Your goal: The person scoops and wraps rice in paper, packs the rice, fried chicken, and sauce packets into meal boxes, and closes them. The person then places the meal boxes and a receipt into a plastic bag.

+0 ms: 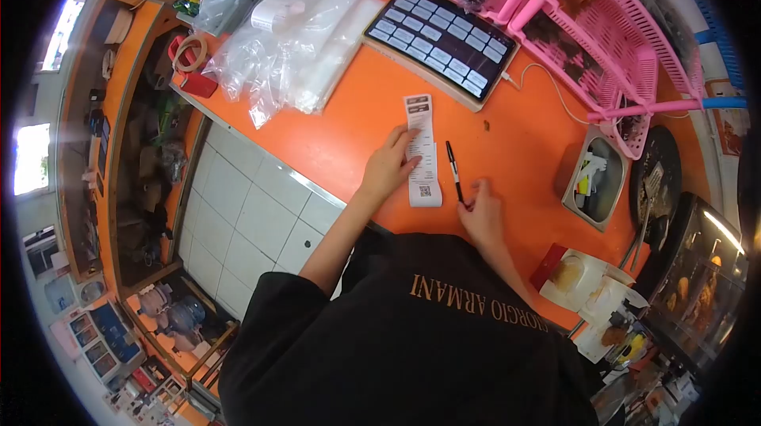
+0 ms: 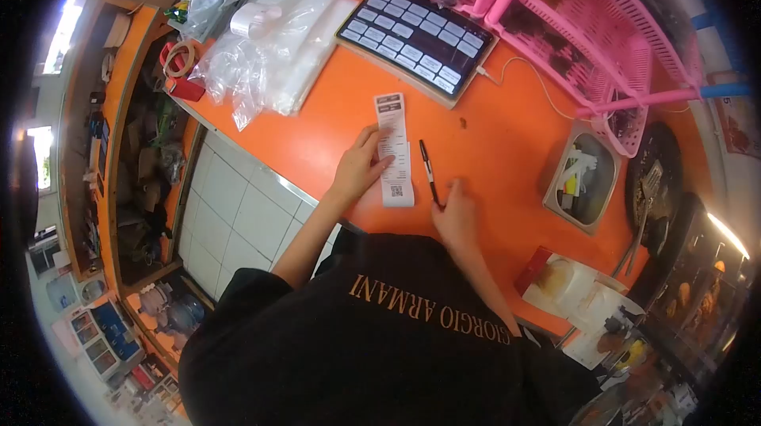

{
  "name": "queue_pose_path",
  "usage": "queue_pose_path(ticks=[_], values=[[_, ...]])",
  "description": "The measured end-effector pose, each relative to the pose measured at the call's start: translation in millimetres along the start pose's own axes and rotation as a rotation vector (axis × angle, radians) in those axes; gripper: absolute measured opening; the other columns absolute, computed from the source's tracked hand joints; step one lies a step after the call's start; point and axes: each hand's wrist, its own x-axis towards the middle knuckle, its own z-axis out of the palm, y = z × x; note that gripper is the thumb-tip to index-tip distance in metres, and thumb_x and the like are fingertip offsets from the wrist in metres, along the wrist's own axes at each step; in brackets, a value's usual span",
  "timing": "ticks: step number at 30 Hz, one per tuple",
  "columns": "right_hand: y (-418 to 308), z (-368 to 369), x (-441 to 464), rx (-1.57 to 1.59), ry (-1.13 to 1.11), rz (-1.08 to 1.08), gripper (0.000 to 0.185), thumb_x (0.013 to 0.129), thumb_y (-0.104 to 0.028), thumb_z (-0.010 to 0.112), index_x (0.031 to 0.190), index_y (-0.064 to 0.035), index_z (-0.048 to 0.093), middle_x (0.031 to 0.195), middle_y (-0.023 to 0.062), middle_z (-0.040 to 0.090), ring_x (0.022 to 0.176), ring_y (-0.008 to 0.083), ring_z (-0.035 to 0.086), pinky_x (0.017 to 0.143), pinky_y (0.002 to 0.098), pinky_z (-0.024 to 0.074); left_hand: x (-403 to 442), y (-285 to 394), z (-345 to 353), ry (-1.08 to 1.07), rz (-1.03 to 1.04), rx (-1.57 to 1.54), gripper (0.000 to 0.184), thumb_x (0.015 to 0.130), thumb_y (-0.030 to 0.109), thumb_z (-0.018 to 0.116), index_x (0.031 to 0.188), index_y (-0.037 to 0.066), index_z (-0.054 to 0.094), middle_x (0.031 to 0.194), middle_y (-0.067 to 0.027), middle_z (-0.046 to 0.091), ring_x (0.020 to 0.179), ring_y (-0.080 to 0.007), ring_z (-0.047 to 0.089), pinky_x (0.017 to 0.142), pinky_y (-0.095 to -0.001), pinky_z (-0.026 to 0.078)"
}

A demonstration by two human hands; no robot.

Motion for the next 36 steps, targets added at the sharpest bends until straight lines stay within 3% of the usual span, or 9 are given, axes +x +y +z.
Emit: queue_pose_path(ticks=[5,7,10,19,22,26,29,32,36], values=[[12.4,-10.1,14.9,0.342,-0.104,0.052,0.02,0.077,-0.007,0.069,0.088,-0.0009,0.054,0.066,0.006,0.059,0.063,0.0125,0.061,0.055,0.0274,0.0469,-9.6,-12.6,7.7,0.152,0.111,0.43,0.065,0.07,0.033,0.075,0.129,0.016,0.05,0.138,-0.0081,0.039,0.115,-0.0296,0.045,0.086,-0.0419,0.043],[9.3,-4.8,24.9,1.039,-0.072,-0.02,0.011,0.082,-0.005,0.065,0.081,-0.0027,0.054,0.066,0.0038,0.059,0.061,0.011,0.06,0.054,0.0239,0.0452,-13.3,-18.7,10.9,0.138,0.176,0.496,0.078,0.064,0.045,0.075,0.131,0.014,0.048,0.139,-0.0053,0.039,0.127,-0.0288,0.034,0.095,-0.0444,0.033],[-4.1,5.2,39.9,0.957,-0.13,-0.044,0.012,0.086,-0.003,0.061,0.077,-0.0034,0.053,0.067,0.0026,0.06,0.059,0.0096,0.058,0.053,0.0221,0.0435,-16.9,-18.3,9.7,0.09,0.224,0.468,0.093,0.061,0.058,0.071,0.134,0.007,0.045,0.141,-0.0055,0.037,0.128,-0.0291,0.033,0.099,-0.0469,0.03],[-24.2,28.9,57.3,0.576,-0.306,-0.307,0.014,0.086,-0.004,0.063,0.076,-0.0019,0.053,0.066,0.0033,0.061,0.055,0.0047,0.054,0.048,0.0189,0.0389,-15.1,-22.4,10.3,0.089,0.255,0.477,0.098,0.058,0.06,0.071,0.134,0.003,0.043,0.142,-0.0061,0.037,0.13,-0.0297,0.031,0.103,-0.0479,0.026],[-39.8,29.5,65.9,0.675,-0.029,-0.18,0.015,0.084,-0.005,0.064,0.074,-0.003,0.053,0.066,0.0013,0.059,0.058,0.0044,0.054,0.052,0.021,0.0409,-15.2,-20.8,9.5,0.081,0.245,0.474,0.098,0.058,0.06,0.071,0.133,0.003,0.043,0.142,-0.0064,0.037,0.131,-0.0297,0.031,0.104,-0.0474,0.026],[-24.0,41.3,72.4,0.656,-0.078,-0.269,0.016,0.084,-0.004,0.065,0.072,-0.0025,0.054,0.063,0.0021,0.06,0.055,0.0042,0.054,0.048,0.0203,0.0399,-14.4,-20.2,7.7,0.081,0.244,0.464,0.099,0.058,0.06,0.071,0.133,0.003,0.043,0.141,-0.0064,0.038,0.131,-0.0301,0.031,0.104,-0.0473,0.025],[-21.6,39.5,73.1,0.522,-0.024,-0.234,0.023,0.087,-0.017,0.065,0.072,-0.0026,0.055,0.061,0.0066,0.06,0.054,0.0102,0.057,0.049,0.0254,0.0431,-14.3,-19.8,9.6,0.081,0.251,0.446,0.1,0.058,0.06,0.071,0.134,0.002,0.042,0.14,-0.0075,0.039,0.13,-0.0303,0.032,0.104,-0.0474,0.025],[-59.4,5.8,76.0,-0.153,-0.045,-0.137,0.045,0.09,-0.044,0.056,0.075,-0.0012,0.06,0.061,0.0173,0.059,0.058,0.0336,0.061,0.055,0.0409,0.0465,-13.7,-20.9,10.1,0.107,0.228,0.389,0.096,0.059,0.061,0.07,0.136,0.011,0.043,0.14,-0.0091,0.038,0.128,-0.0317,0.033,0.103,-0.0475,0.025],[-76.3,-78.4,108.4,-0.17,0.259,-0.152,0.035,0.09,-0.028,0.053,0.079,0.0042,0.061,0.068,0.0233,0.061,0.066,0.0395,0.062,0.061,0.0479,0.0485,-12.7,-10.7,4.7,0.09,0.295,0.477,0.088,0.061,0.062,0.069,0.134,0.019,0.048,0.14,-0.0095,0.038,0.128,-0.0339,0.033,0.102,-0.0499,0.025]])
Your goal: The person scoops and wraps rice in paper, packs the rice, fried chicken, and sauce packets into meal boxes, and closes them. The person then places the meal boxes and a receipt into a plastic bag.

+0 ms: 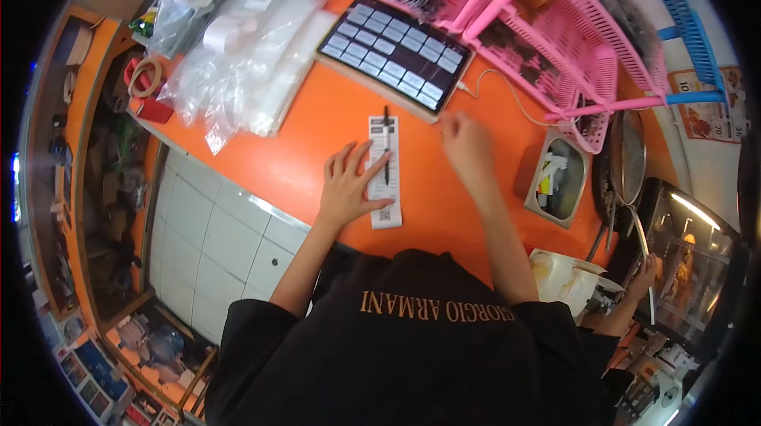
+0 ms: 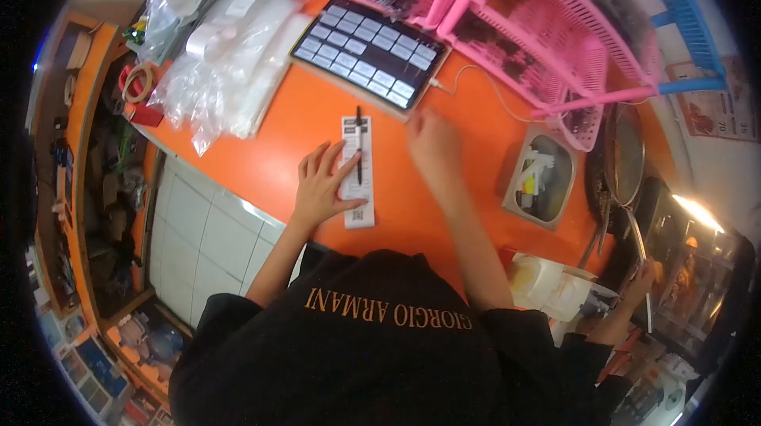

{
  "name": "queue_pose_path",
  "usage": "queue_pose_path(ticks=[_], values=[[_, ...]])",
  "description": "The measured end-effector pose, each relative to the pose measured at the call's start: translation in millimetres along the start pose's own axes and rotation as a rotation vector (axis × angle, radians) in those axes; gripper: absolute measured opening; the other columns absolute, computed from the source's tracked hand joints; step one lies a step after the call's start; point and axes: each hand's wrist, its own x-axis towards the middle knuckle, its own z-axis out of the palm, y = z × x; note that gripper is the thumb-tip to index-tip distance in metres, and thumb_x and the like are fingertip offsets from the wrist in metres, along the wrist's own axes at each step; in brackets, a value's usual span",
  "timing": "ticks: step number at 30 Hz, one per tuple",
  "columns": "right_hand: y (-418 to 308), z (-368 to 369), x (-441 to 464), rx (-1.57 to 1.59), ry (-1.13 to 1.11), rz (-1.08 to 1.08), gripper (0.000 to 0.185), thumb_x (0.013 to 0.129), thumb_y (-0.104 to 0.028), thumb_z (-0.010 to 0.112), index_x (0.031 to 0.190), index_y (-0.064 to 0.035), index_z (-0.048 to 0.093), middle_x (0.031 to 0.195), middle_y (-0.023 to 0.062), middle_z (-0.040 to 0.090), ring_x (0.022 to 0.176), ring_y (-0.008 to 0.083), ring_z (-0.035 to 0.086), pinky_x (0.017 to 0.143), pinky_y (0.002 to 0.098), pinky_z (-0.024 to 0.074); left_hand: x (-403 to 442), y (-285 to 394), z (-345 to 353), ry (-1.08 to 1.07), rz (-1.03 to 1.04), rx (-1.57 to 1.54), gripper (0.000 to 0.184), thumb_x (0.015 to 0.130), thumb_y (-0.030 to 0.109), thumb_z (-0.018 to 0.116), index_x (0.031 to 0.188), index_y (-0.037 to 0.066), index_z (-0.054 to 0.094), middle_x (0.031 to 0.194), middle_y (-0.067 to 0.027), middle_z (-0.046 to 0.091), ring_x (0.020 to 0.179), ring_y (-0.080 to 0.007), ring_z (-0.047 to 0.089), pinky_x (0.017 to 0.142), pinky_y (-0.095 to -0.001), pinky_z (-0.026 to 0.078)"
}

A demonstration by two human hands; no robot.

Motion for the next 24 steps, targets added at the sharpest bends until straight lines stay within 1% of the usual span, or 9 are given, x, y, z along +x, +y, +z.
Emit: queue_pose_path(ticks=[3,6,8,13,15,17,19,22,24], values=[[77.2,-33.1,72.2,-0.326,0.397,-0.19,0.02,0.086,-0.012,0.049,0.089,0.0062,0.059,0.085,0.027,0.062,0.082,0.0418,0.061,0.071,0.0496,0.0481,1.8,1.8,-3.7,-0.028,-0.015,-0.005,0.08,0.063,0.061,0.068,0.133,0.028,0.05,0.14,-0.0094,0.038,0.128,-0.0342,0.033,0.102,-0.0509,0.025],[137.0,-57.8,136.3,-0.432,0.384,-0.041,0.024,0.084,-0.01,0.05,0.102,0.0034,0.058,0.101,0.0273,0.061,0.094,0.0437,0.058,0.083,0.0489,0.046,4.0,4.3,-8.3,-0.031,-0.031,-0.016,0.078,0.064,0.059,0.069,0.133,0.028,0.05,0.14,-0.0082,0.039,0.126,-0.0329,0.035,0.103,-0.0484,0.025],[176.0,-56.8,172.1,-0.425,0.253,0.168,0.034,0.081,-0.017,0.057,0.112,-0.0014,0.056,0.105,0.0262,0.06,0.1,0.0431,0.057,0.089,0.047,0.0443,3.3,2.8,-7.5,-0.019,-0.023,-0.026,0.08,0.064,0.061,0.067,0.133,0.024,0.05,0.139,-0.0097,0.039,0.126,-0.0337,0.035,0.102,-0.0494,0.025],[208.3,-57.5,196.7,-0.451,0.174,0.011,0.057,0.073,-0.029,0.074,0.12,-0.0035,0.053,0.117,0.0239,0.057,0.113,0.0379,0.053,0.101,0.0411,0.0378,4.6,-1.2,-7.2,-0.01,-0.026,-0.055,0.086,0.066,0.065,0.064,0.133,0.014,0.048,0.138,-0.0128,0.04,0.125,-0.0345,0.036,0.102,-0.0504,0.024],[222.4,-65.2,223.3,-0.158,-0.32,0.273,0.067,0.073,-0.029,0.074,0.13,-0.0061,0.046,0.131,0.0245,0.047,0.124,0.0364,0.043,0.105,0.0406,0.0334,4.0,-2.9,-7.9,-0.024,-0.025,-0.086,0.086,0.067,0.065,0.063,0.132,0.011,0.048,0.137,-0.0138,0.041,0.126,-0.034,0.036,0.103,-0.0502,0.024],[231.5,-53.6,231.3,-0.092,-0.23,0.154,0.071,0.074,-0.032,0.073,0.133,-0.0056,0.044,0.133,0.0234,0.046,0.124,0.0356,0.044,0.105,0.0399,0.0328,3.7,-3.6,-7.1,-0.029,-0.046,-0.09,0.087,0.066,0.063,0.065,0.134,0.013,0.046,0.137,-0.0122,0.041,0.126,-0.032,0.036,0.103,-0.0496,0.024],[181.9,-58.9,207.3,-0.392,0.273,-0.13,0.06,0.078,-0.033,0.068,0.128,-0.0047,0.05,0.121,0.0214,0.056,0.114,0.036,0.052,0.101,0.0417,0.0373,2.7,-4.0,-7.3,-0.041,-0.058,-0.092,0.087,0.066,0.061,0.067,0.136,0.015,0.045,0.137,-0.0106,0.04,0.127,-0.0299,0.035,0.104,-0.0491,0.024],[203.4,-38.3,230.4,-0.648,0.457,-0.21,0.051,0.083,-0.034,0.061,0.124,-0.0044,0.054,0.114,0.0227,0.06,0.107,0.0379,0.056,0.098,0.0437,0.0409,4.4,-4.1,-8.1,-0.04,-0.056,-0.11,0.088,0.065,0.06,0.067,0.136,0.013,0.044,0.137,-0.0112,0.04,0.127,-0.0303,0.035,0.104,-0.0487,0.024],[201.0,-41.9,226.8,-0.599,0.565,-0.26,0.045,0.085,-0.032,0.058,0.121,-0.0041,0.056,0.113,0.0227,0.06,0.104,0.039,0.056,0.095,0.0453,0.0423,4.2,-3.8,-8.4,-0.026,-0.066,-0.147,0.09,0.064,0.059,0.068,0.136,0.011,0.044,0.137,-0.0117,0.04,0.126,-0.0304,0.035,0.103,-0.0483,0.025]])
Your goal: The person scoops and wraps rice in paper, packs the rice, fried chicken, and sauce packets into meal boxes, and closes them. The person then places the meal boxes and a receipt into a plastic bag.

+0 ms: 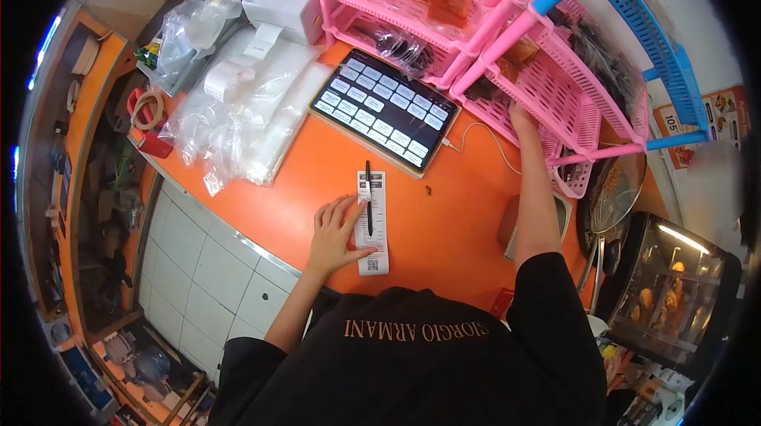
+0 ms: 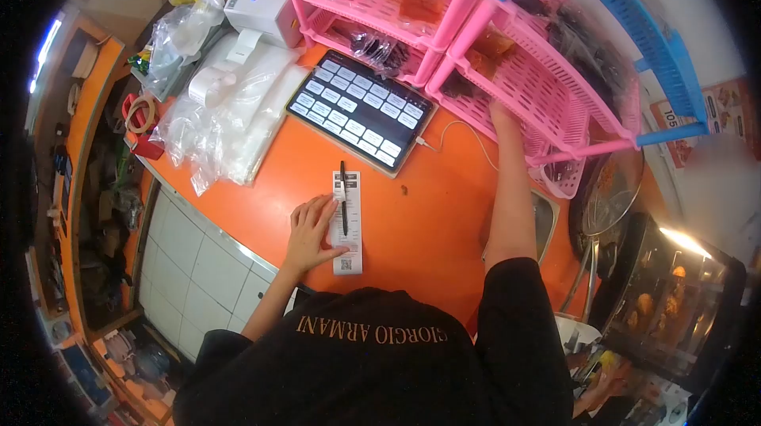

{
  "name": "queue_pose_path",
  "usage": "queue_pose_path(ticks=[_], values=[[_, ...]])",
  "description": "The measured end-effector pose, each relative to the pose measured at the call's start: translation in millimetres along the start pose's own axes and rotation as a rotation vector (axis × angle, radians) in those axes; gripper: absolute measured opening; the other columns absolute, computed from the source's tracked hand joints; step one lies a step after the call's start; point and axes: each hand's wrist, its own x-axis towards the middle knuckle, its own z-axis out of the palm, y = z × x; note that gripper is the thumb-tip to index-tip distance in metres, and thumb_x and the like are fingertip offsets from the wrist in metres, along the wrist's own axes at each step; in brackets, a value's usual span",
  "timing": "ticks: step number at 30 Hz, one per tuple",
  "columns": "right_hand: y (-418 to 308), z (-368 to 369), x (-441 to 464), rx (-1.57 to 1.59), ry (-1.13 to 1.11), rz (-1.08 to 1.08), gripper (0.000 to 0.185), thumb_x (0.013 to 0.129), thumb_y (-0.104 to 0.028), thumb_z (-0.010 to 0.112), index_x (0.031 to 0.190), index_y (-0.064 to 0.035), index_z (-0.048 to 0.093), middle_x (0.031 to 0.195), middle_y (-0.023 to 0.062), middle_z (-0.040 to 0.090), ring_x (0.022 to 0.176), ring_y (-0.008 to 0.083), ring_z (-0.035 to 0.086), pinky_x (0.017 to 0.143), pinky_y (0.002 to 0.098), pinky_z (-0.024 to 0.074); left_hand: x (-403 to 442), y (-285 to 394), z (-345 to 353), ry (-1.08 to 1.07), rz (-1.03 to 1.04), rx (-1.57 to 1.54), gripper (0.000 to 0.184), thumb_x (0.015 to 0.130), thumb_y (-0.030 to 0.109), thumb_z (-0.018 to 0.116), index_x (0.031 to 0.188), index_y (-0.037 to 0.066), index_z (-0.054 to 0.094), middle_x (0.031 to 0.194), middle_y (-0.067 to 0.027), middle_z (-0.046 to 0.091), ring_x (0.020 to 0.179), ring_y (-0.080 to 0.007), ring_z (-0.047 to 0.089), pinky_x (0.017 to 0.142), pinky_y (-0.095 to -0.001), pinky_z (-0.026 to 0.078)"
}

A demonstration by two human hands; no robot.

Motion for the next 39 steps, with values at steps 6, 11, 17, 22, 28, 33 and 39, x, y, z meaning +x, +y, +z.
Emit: queue_pose_path(ticks=[6,11,17,22,28,33,39], values=[[-58.3,-102.7,-67.6,0.265,0.136,0.038,0.016,0.088,-0.012,0.049,0.09,-0.0018,0.061,0.093,0.0161,0.06,0.087,0.0334,0.057,0.08,0.0443,0.0457,-6.8,-11.2,17.4,0.06,0.021,-0.064,0.087,0.067,0.05,0.07,0.137,0.008,0.04,0.138,-0.0146,0.04,0.127,-0.0349,0.035,0.104,-0.049,0.025],[-110.9,-257.8,-169.2,0.878,0.099,0.216,0.015,0.081,-0.003,0.061,0.095,-0.005,0.066,0.089,0.0095,0.06,0.085,0.0275,0.06,0.076,0.0346,0.0488,-9.6,-7.3,22.2,0.05,0.043,-0.145,0.081,0.074,0.041,0.068,0.138,0.003,0.035,0.141,-0.0179,0.037,0.129,-0.0372,0.031,0.106,-0.0482,0.022],[-75.6,-372.5,-281.6,0.882,0.089,0.464,0.014,0.086,-0.013,0.063,0.097,-0.0039,0.066,0.092,0.0079,0.068,0.091,0.0184,0.065,0.076,0.0265,0.0497,-12.1,-11.4,24.8,0.025,0.08,-0.148,0.079,0.077,0.039,0.064,0.14,0.002,0.033,0.14,-0.0185,0.036,0.13,-0.0364,0.03,0.107,-0.0483,0.02],[-5.0,-363.4,-380.1,0.731,0.072,1.048,0.015,0.087,-0.016,0.061,0.091,-0.0011,0.065,0.075,0.0105,0.066,0.063,0.0205,0.064,0.06,0.0327,0.0481,-12.4,-10.9,25.8,0.013,0.1,-0.064,0.075,0.08,0.034,0.064,0.139,0.002,0.033,0.14,-0.0198,0.035,0.131,-0.0367,0.029,0.107,-0.0484,0.02],[12.9,-327.7,-406.3,0.593,-0.058,0.984,0.019,0.085,-0.022,0.063,0.091,-0.0045,0.065,0.07,0.0149,0.061,0.057,0.0296,0.058,0.059,0.0368,0.0469,-17.8,-4.5,24.6,0.076,0.076,-0.243,0.069,0.084,0.027,0.062,0.139,0.0,0.031,0.142,-0.0216,0.029,0.132,-0.0368,0.026,0.108,-0.048,0.02],[17.7,-340.0,-406.2,0.28,0.139,0.782,0.023,0.084,-0.019,0.063,0.097,-0.0008,0.062,0.09,0.0207,0.063,0.071,0.0362,0.062,0.065,0.0391,0.0503,-34.1,42.3,27.5,0.15,0.075,-0.295,0.065,0.086,0.025,0.061,0.137,-0.001,0.031,0.141,-0.0214,0.028,0.132,-0.0356,0.025,0.108,-0.0471,0.02],[45.7,-386.4,-428.6,0.467,0.08,1.0,0.025,0.083,-0.018,0.064,0.101,-0.0005,0.059,0.088,0.0212,0.063,0.075,0.0396,0.062,0.067,0.0429,0.0505,-56.8,106.2,43.9,0.267,0.238,-0.321,0.054,0.087,0.022,0.06,0.13,-0.002,0.038,0.136,-0.0212,0.033,0.128,-0.0355,0.031,0.106,-0.0462,0.025]])
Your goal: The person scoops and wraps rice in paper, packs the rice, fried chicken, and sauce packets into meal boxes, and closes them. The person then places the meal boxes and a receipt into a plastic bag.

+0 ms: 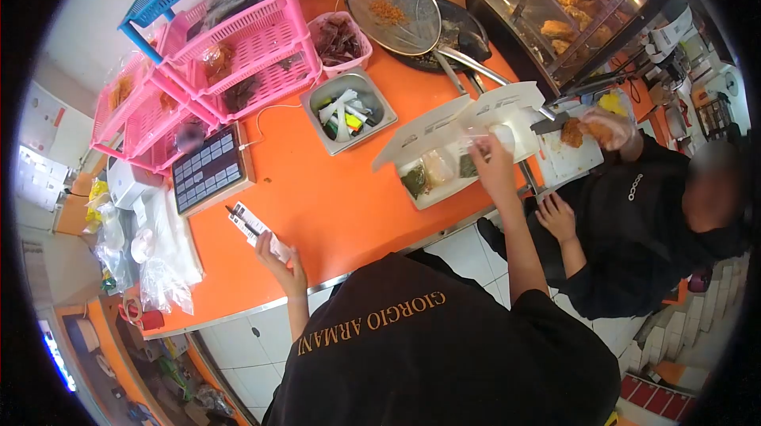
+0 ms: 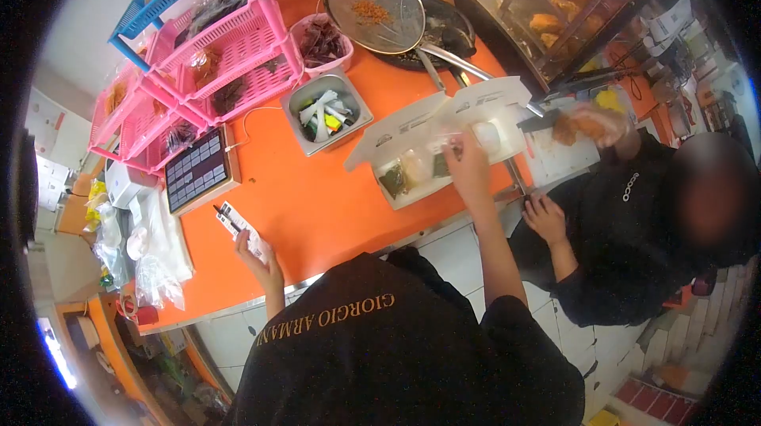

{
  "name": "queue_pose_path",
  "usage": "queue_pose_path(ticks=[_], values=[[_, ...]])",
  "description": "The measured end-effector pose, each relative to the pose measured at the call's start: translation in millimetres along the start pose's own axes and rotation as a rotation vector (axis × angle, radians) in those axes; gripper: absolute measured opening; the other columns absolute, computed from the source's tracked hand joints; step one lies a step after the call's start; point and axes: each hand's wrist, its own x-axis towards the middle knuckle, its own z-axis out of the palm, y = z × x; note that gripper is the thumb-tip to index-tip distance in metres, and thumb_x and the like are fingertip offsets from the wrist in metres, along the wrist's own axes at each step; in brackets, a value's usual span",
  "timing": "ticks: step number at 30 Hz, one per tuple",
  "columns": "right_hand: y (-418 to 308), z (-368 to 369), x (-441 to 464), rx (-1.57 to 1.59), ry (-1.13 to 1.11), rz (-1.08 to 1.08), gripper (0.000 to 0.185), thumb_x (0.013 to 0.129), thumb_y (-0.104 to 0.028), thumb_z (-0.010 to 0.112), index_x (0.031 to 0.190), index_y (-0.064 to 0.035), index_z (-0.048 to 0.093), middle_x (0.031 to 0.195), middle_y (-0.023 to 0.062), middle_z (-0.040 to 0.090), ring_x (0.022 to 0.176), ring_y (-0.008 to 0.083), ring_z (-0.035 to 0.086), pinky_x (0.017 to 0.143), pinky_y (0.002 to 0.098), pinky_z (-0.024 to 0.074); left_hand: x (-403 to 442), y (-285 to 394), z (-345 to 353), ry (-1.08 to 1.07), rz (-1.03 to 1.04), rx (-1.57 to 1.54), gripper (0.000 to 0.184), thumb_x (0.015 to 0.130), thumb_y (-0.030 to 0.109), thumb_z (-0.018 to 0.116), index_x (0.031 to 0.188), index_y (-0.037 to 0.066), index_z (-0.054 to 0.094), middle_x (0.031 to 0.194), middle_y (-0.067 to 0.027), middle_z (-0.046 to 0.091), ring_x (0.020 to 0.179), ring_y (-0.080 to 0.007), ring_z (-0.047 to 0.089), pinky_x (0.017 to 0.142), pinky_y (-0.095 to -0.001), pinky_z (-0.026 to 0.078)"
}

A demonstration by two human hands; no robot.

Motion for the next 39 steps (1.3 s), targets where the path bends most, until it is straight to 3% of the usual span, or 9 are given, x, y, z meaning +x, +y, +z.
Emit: queue_pose_path(ticks=[4,9,11,17,21,26,30,32,39], values=[[3.9,-25.7,20.4,-0.268,-0.005,0.127,0.029,0.084,-0.018,0.064,0.104,0.001,0.056,0.093,0.0223,0.062,0.081,0.0395,0.062,0.071,0.0437,0.0502,5.0,52.7,27.0,-0.118,0.062,-0.024,0.048,0.086,0.018,0.059,0.126,-0.001,0.041,0.128,-0.0202,0.04,0.122,-0.036,0.037,0.104,-0.0456,0.029],[-8.3,-6.0,7.4,-0.384,0.113,-0.217,0.04,0.083,-0.019,0.065,0.114,0.0014,0.052,0.112,0.024,0.054,0.095,0.0386,0.058,0.081,0.0436,0.0476,9.3,92.3,59.5,-0.273,0.104,-0.15,0.042,0.086,0.012,0.057,0.123,0.001,0.043,0.123,-0.0182,0.045,0.118,-0.0336,0.041,0.101,-0.0429,0.032],[-24.0,-4.5,-17.4,-0.116,-0.062,-0.279,0.039,0.084,-0.021,0.064,0.115,-0.0005,0.053,0.11,0.0209,0.054,0.092,0.0378,0.059,0.08,0.0431,0.0482,6.9,103.0,72.0,-0.331,0.098,-0.154,0.04,0.087,0.011,0.056,0.124,0.001,0.043,0.121,-0.0173,0.047,0.116,-0.0324,0.043,0.1,-0.0419,0.033],[-5.8,-11.8,-61.5,0.015,-0.225,-0.084,0.027,0.085,-0.019,0.062,0.105,-0.001,0.059,0.107,0.0185,0.055,0.088,0.0375,0.059,0.076,0.0437,0.0489,-14.6,108.5,137.2,-0.695,-0.277,-0.459,0.038,0.097,0.021,0.047,0.129,0.001,0.04,0.123,-0.0136,0.05,0.107,-0.0192,0.053,0.086,-0.0301,0.045],[52.4,-32.1,-56.3,-0.187,-0.157,0.029,0.03,0.084,-0.026,0.061,0.101,-0.0013,0.061,0.102,0.0185,0.058,0.084,0.0377,0.062,0.076,0.0456,0.05,-24.6,101.7,179.3,-0.704,-0.417,-0.565,0.045,0.097,0.02,0.048,0.135,0.001,0.035,0.123,-0.0172,0.05,0.106,-0.0214,0.055,0.084,-0.0307,0.048],[69.6,-78.0,-56.2,-0.508,-0.711,0.327,0.041,0.082,-0.036,0.062,0.101,-0.0002,0.062,0.101,0.0216,0.063,0.095,0.0367,0.062,0.082,0.0459,0.0489,-8.9,128.8,188.2,-0.729,-0.484,-0.452,0.05,0.096,0.023,0.05,0.137,0.001,0.032,0.119,-0.0207,0.055,0.103,-0.0251,0.059,0.081,-0.0326,0.05],[74.9,-73.8,-75.2,-0.497,-0.688,0.278,0.045,0.082,-0.039,0.061,0.102,0.001,0.062,0.104,0.0222,0.062,0.098,0.037,0.06,0.084,0.0467,0.0479,-22.7,98.6,204.2,-0.679,-0.502,-0.474,0.05,0.095,0.024,0.051,0.136,0.0,0.034,0.118,-0.0205,0.057,0.101,-0.0257,0.06,0.081,-0.0344,0.05],[80.3,-64.9,-84.1,-0.459,-0.745,0.236,0.048,0.083,-0.041,0.06,0.105,0.0016,0.06,0.105,0.0222,0.062,0.099,0.0373,0.06,0.085,0.0473,0.0474,-27.4,95.2,208.2,-0.672,-0.409,-0.453,0.053,0.096,0.027,0.051,0.138,0.003,0.03,0.113,-0.017,0.054,0.091,-0.0185,0.059,0.063,-0.0267,0.052],[64.4,-56.6,-95.7,-0.458,-0.852,0.166,0.05,0.083,-0.043,0.059,0.105,0.0014,0.059,0.107,0.0215,0.061,0.099,0.0368,0.06,0.084,0.0468,0.0481,-25.5,105.1,201.1,-0.652,-0.44,-0.439,0.05,0.095,0.029,0.052,0.134,0.003,0.036,0.11,-0.0143,0.056,0.088,-0.0171,0.058,0.063,-0.0274,0.052]])
